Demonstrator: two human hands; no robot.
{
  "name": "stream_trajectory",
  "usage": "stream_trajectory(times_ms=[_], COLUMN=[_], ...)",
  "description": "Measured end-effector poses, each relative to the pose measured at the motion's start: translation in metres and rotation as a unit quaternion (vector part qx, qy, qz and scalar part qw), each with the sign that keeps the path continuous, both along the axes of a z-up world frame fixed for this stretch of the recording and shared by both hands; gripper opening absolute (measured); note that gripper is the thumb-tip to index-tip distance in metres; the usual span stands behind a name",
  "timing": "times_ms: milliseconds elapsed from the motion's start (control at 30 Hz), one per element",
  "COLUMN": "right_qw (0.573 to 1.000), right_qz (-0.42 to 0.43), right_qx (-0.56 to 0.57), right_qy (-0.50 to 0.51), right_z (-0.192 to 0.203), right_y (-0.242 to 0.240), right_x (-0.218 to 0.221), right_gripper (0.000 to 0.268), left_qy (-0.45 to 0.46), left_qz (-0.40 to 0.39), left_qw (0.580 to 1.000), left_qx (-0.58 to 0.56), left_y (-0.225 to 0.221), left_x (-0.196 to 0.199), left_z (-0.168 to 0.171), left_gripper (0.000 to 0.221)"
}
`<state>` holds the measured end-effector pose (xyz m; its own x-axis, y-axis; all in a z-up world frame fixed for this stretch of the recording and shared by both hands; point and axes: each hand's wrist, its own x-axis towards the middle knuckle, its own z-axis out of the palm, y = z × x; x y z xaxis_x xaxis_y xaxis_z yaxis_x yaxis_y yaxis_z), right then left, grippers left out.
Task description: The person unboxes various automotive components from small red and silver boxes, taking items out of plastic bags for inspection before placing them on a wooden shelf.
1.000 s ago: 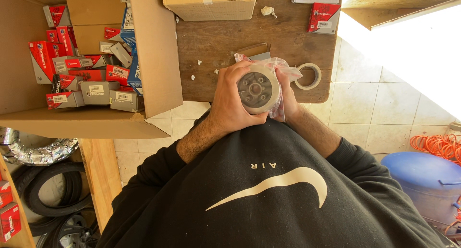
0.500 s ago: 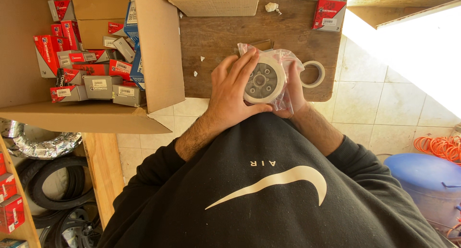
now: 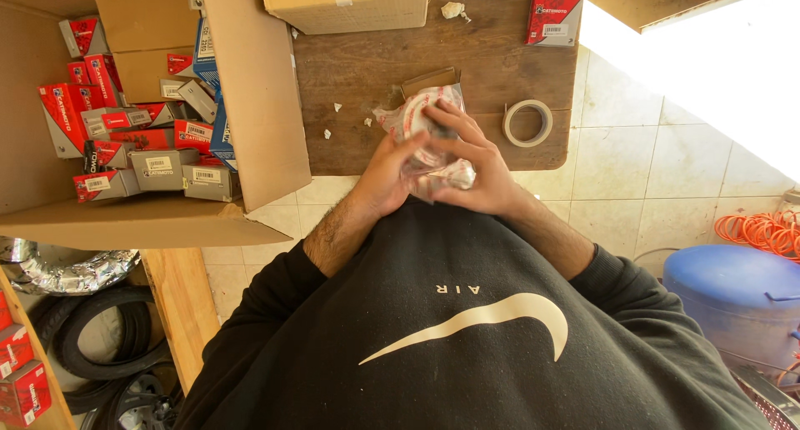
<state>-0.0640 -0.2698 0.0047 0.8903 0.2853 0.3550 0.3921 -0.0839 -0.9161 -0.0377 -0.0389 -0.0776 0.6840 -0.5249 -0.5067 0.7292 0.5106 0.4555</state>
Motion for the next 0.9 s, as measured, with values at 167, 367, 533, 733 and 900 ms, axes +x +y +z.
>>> stream_trajectory(times_ms=[167, 367, 533, 733, 900], right_qw=[0.986, 0.898, 0.86, 0.839, 0.786], right_qz=[-0.085, -0.147, -0.192, -0.112, -0.073], right_qx=[0.031, 0.163, 0.299, 0.342, 0.456], right_qy=[0.143, 0.38, 0.367, 0.408, 0.411], right_z=[0.015, -0.032, -0.026, -0.057, -0.07], right_y=[-0.015, -0.023, -0.019, -0.011, 0.009], right_x=[0.01, 0.02, 0.017, 0.004, -0.01], right_gripper=[0.073, 0.064, 0.061, 0.05, 0.041], left_qy=[-0.093, -0.171, -0.1, -0.117, -0.072], left_qz=[0.007, -0.04, 0.105, 0.158, 0.168], left_qw=[0.994, 0.978, 0.977, 0.966, 0.971], left_qx=[0.051, 0.108, 0.157, 0.168, 0.156], left_y=[-0.001, -0.002, 0.001, -0.013, -0.031], left_x=[-0.007, -0.006, 0.002, 0.009, 0.012], left_z=[0.013, 0.059, 0.059, 0.083, 0.032], left_gripper=[0.064, 0.093, 0.054, 0.006, 0.02])
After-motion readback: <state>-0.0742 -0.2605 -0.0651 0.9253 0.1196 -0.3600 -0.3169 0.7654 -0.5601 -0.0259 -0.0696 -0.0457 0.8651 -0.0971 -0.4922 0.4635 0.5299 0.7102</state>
